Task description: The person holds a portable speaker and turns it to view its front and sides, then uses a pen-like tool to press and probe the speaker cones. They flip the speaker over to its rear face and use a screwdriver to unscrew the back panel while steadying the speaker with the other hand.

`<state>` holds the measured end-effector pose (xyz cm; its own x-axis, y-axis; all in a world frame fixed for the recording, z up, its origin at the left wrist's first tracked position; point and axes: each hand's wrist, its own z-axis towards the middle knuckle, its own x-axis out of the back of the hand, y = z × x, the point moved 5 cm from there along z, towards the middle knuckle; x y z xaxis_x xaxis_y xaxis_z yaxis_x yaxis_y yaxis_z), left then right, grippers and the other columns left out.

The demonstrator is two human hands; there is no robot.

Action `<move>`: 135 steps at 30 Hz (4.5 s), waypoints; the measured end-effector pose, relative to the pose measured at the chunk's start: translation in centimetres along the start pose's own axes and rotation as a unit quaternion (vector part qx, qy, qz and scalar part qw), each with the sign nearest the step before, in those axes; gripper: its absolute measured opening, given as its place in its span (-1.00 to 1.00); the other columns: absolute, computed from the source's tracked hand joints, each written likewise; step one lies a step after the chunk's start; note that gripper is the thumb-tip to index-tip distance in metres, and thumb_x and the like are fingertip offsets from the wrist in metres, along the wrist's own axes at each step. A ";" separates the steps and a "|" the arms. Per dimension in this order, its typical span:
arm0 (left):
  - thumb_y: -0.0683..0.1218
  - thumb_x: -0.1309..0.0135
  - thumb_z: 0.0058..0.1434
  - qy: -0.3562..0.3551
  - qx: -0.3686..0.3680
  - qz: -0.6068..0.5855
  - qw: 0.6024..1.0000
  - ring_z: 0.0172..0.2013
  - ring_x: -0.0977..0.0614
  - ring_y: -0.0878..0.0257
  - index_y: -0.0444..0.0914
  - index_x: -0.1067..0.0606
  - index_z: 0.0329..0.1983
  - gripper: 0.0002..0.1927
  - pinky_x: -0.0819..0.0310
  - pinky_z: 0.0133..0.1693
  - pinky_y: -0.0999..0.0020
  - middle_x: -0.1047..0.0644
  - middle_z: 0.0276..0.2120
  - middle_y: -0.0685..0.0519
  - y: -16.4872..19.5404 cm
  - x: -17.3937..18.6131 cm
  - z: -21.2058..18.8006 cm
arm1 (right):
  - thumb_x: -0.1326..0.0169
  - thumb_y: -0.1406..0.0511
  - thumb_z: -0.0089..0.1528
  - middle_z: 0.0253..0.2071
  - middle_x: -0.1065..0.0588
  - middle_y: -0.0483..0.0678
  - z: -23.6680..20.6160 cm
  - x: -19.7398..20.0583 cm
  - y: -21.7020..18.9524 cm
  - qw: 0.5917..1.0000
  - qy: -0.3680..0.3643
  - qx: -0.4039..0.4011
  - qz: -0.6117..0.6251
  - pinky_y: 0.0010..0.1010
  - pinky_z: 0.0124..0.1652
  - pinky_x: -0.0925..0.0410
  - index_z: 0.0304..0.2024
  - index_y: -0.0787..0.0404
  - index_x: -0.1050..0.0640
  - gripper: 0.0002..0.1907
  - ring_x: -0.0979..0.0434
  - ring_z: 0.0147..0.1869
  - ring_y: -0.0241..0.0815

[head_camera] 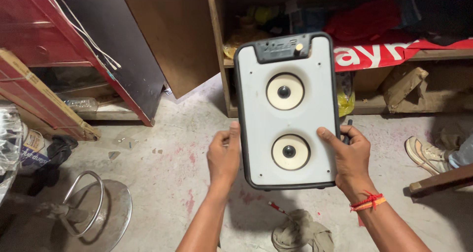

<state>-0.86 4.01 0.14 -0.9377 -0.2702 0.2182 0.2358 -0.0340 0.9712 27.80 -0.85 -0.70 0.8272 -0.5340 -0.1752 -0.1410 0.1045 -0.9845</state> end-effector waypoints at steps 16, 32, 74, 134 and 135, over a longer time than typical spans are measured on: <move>0.25 -0.08 0.27 0.020 0.195 -0.285 0.938 -0.42 -0.43 0.40 -0.24 -0.43 -0.26 -0.55 -0.43 -0.34 0.41 -0.46 -0.45 0.16 -3.6 -0.8 1.4 | -0.29 0.18 0.16 -0.41 -0.52 -0.11 -0.4 -1.3 3.1 0.984 -0.155 -0.029 -0.080 -0.55 -0.44 -0.36 -0.22 0.32 -0.56 -0.67 -0.46 -0.42 -0.38; 0.32 0.04 0.27 0.019 0.129 -0.329 0.935 -0.43 -0.52 0.41 -0.29 -0.45 -0.26 -0.44 -0.48 -0.38 0.45 -0.53 -0.41 0.12 -1.7 0.1 0.9 | -0.29 0.24 0.05 -0.37 -0.53 -0.17 0.7 -0.3 3.7 0.972 -0.195 -0.090 -0.090 -0.53 -0.37 -0.33 -0.02 0.18 -0.49 -0.53 -0.48 -0.37 -0.38; 0.36 -0.03 0.25 -0.122 0.137 -0.157 0.970 -0.52 -0.43 0.41 -0.28 -0.56 -0.39 -0.40 -0.34 -0.46 0.44 -0.49 -0.55 0.16 -0.3 -2.3 -2.2 | -0.30 0.22 0.15 -0.25 -0.54 -0.11 0.2 -0.7 2.2 0.994 -0.098 -0.012 -0.035 -0.49 -0.33 -0.46 0.00 0.26 -0.50 -0.57 -0.52 -0.29 -0.37; 0.04 -0.24 0.17 -0.066 0.127 -0.145 0.979 -0.21 -0.63 0.26 -0.28 -0.49 -0.04 -0.60 -0.55 -0.16 0.34 -0.64 -0.19 -0.01 1.3 -2.1 -2.6 | -0.32 0.32 0.12 -0.28 -0.55 -0.09 -1.1 -1.6 1.6 0.996 -0.090 0.012 -0.008 -0.47 -0.35 -0.48 -0.05 0.27 -0.48 -0.60 -0.55 -0.31 -0.34; 0.04 -0.24 0.18 -0.062 0.129 -0.146 0.979 -0.21 -0.63 0.26 -0.29 -0.50 -0.05 -0.61 -0.55 -0.16 0.34 -0.64 -0.19 -0.01 1.2 -1.9 -2.5 | -0.32 0.32 0.12 -0.29 -0.55 -0.09 -1.2 -1.6 1.7 0.996 -0.090 0.008 -0.003 -0.47 -0.35 -0.49 -0.05 0.27 -0.48 -0.60 -0.55 -0.31 -0.34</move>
<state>1.89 2.08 0.64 -0.9831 -0.1661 -0.0773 -0.1035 0.1553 0.9824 25.54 -0.82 -2.07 0.9123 -0.3753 -0.1638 -0.1292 0.1157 -0.9848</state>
